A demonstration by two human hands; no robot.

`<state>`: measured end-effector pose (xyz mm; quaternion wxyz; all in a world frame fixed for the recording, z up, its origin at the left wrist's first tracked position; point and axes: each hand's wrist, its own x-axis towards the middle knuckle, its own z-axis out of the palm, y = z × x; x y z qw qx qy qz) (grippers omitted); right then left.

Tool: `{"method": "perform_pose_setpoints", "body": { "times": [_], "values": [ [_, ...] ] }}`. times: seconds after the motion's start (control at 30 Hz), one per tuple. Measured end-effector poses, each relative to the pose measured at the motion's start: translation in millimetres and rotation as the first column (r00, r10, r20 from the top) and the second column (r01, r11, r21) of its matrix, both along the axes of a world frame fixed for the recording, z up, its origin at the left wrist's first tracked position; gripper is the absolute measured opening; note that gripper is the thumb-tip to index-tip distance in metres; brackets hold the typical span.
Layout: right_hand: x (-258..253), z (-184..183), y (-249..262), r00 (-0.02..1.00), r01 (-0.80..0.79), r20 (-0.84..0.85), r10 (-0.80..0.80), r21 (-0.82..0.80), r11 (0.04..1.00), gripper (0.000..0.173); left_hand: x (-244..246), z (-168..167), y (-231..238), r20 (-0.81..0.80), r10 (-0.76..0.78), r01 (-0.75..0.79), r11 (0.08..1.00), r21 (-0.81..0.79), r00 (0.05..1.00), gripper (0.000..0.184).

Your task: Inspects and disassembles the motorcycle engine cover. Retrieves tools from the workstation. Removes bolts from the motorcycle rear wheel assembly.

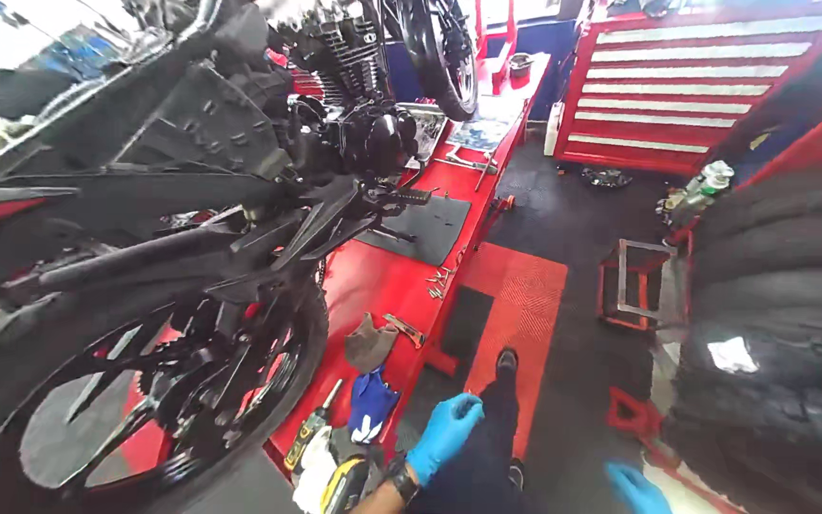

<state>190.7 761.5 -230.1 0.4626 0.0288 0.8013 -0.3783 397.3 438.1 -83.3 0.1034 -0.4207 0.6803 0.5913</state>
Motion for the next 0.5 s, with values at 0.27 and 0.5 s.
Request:
{"method": "perform_pose_setpoints", "body": {
  "times": [0.27,0.5],
  "values": [
    [-174.9,-22.9,-227.1,0.89,-0.446,-0.095,0.447,0.033,0.895,0.042,-152.3,-28.5,-128.3,0.01,0.1,-0.099,0.994,-0.051,0.995,0.038],
    [-259.1,117.3,-516.9,0.619,-0.771,-0.449,0.644,-0.195,0.606,0.054,-211.9,16.0,-212.1,-0.047,0.375,-0.377,0.925,-0.055,0.926,0.038]
  ]
}}
